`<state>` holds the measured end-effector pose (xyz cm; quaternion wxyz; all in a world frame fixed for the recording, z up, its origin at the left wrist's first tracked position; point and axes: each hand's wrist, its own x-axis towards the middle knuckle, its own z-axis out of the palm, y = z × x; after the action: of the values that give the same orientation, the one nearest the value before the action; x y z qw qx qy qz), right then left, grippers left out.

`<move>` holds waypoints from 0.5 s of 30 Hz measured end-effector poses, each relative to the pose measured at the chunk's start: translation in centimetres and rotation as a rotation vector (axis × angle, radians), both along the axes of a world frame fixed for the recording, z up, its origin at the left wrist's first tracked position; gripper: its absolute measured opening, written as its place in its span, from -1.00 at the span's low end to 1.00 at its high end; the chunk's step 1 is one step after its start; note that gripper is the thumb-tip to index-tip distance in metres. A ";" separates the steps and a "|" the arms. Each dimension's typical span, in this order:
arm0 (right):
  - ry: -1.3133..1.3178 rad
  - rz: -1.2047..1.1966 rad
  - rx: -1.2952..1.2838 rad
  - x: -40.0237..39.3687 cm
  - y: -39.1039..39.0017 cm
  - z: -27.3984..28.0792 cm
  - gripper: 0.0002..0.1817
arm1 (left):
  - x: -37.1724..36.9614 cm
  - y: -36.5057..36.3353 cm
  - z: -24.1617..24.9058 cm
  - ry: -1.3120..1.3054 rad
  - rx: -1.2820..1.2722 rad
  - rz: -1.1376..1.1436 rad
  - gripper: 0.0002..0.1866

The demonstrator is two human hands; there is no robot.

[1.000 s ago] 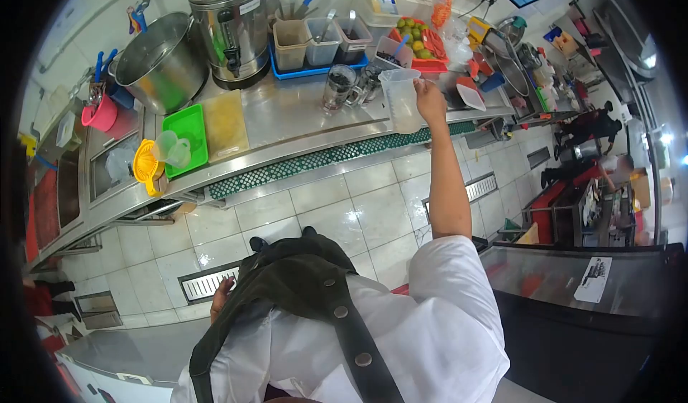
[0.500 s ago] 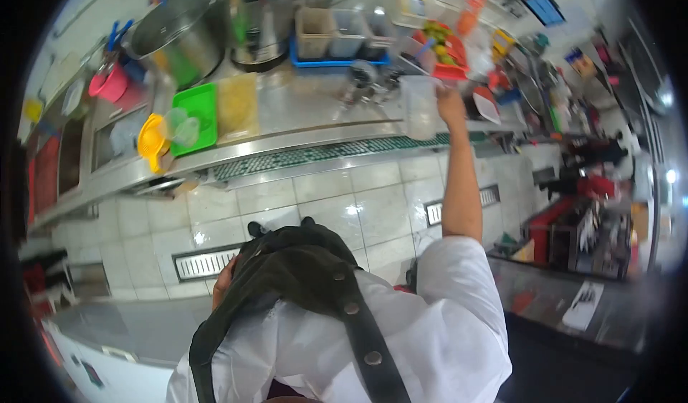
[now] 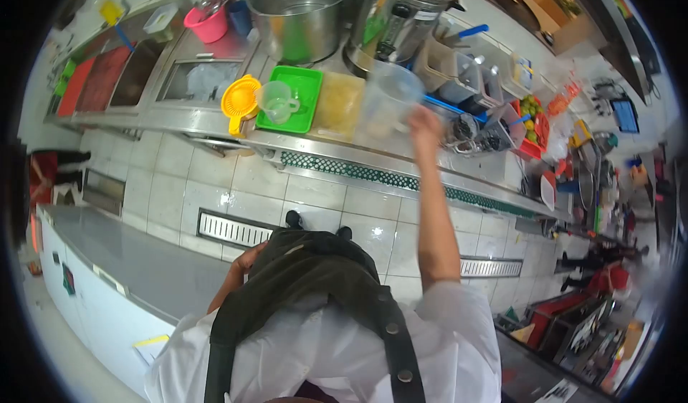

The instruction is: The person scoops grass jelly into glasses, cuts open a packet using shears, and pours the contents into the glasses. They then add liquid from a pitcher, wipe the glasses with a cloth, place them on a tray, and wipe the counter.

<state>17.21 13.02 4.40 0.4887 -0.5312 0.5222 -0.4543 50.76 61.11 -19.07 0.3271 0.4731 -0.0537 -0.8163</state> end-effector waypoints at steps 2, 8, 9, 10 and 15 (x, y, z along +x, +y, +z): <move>0.054 0.136 -0.400 7.1 -4.0 -7.9 -0.74 | 1.8 1.3 -3.7 0.001 0.070 0.029 -0.39; 0.024 0.135 -0.269 25.1 -5.3 -8.2 -0.72 | 3.1 0.3 1.0 0.056 -0.083 0.261 -0.32; 0.093 0.173 -0.187 26.2 -5.1 -7.9 -0.70 | 2.9 0.0 2.5 0.062 -0.129 0.274 -0.32; 0.085 0.230 -0.142 26.9 -4.9 -8.3 -0.73 | 2.7 -0.1 3.8 0.069 -0.160 0.288 -0.32; -0.118 0.071 -0.093 26.7 -0.4 -9.7 -0.67 | 3.4 -1.2 4.0 0.045 -0.146 0.164 -0.34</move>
<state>43.89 12.65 -5.33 0.5092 -0.5439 0.4517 -0.4908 54.17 59.88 -15.07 0.4273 0.4324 -0.0668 -0.7912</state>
